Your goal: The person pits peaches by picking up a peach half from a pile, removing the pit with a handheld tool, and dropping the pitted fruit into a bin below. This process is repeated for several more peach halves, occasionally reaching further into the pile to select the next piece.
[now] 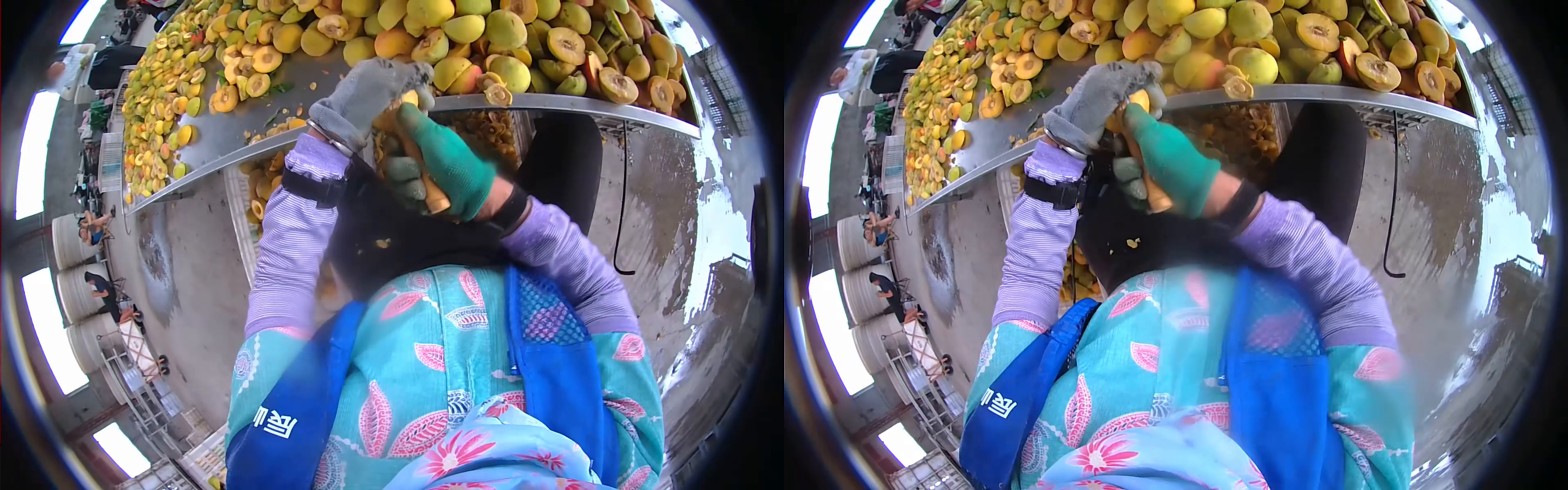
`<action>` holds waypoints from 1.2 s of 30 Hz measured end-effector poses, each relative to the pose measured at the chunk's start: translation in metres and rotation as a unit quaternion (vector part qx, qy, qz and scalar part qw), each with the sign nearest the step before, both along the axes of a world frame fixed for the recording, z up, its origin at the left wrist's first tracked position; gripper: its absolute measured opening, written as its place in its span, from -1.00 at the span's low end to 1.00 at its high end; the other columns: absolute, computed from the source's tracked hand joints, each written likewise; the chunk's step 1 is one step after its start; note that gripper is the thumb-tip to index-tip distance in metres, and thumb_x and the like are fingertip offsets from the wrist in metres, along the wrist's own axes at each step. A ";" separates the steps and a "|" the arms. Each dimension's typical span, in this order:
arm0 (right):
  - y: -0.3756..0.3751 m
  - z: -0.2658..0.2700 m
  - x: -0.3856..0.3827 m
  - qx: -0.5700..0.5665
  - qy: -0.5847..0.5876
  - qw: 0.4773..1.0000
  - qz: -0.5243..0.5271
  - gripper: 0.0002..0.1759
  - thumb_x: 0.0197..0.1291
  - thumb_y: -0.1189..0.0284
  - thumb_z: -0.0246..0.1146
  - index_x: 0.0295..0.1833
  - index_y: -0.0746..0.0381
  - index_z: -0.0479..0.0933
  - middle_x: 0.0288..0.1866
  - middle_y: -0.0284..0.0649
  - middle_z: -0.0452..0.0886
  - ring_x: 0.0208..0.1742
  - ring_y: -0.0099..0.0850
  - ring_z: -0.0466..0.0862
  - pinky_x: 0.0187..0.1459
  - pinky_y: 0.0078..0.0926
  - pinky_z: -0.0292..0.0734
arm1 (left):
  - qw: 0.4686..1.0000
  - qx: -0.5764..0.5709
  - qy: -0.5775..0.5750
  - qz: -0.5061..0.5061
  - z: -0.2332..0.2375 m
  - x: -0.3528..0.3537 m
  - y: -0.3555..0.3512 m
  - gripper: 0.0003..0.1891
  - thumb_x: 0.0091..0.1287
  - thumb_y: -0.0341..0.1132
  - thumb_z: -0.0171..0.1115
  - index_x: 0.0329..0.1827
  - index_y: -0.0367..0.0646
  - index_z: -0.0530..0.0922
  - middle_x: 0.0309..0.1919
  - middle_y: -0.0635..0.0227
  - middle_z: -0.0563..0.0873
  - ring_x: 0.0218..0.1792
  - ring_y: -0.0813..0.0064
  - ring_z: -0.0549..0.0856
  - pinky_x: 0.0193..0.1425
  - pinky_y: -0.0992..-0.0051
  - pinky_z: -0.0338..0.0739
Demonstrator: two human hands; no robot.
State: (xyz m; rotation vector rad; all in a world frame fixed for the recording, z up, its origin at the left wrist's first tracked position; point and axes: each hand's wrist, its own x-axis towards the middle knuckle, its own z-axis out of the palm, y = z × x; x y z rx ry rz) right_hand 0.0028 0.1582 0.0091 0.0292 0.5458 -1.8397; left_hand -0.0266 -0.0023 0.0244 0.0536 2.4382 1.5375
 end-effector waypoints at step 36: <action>-0.052 -0.018 -0.016 0.211 0.586 0.761 -0.180 -0.66 0.42 0.13 0.06 -0.27 0.18 0.41 -0.67 -0.16 0.44 -0.71 -0.15 0.44 -0.65 -0.25 0.36 | 0.961 0.010 0.011 0.276 -0.014 0.025 -0.164 -0.83 0.28 -0.47 0.22 -0.09 -0.23 0.62 -0.23 0.34 0.74 -0.27 0.56 0.70 -0.14 0.58 0.59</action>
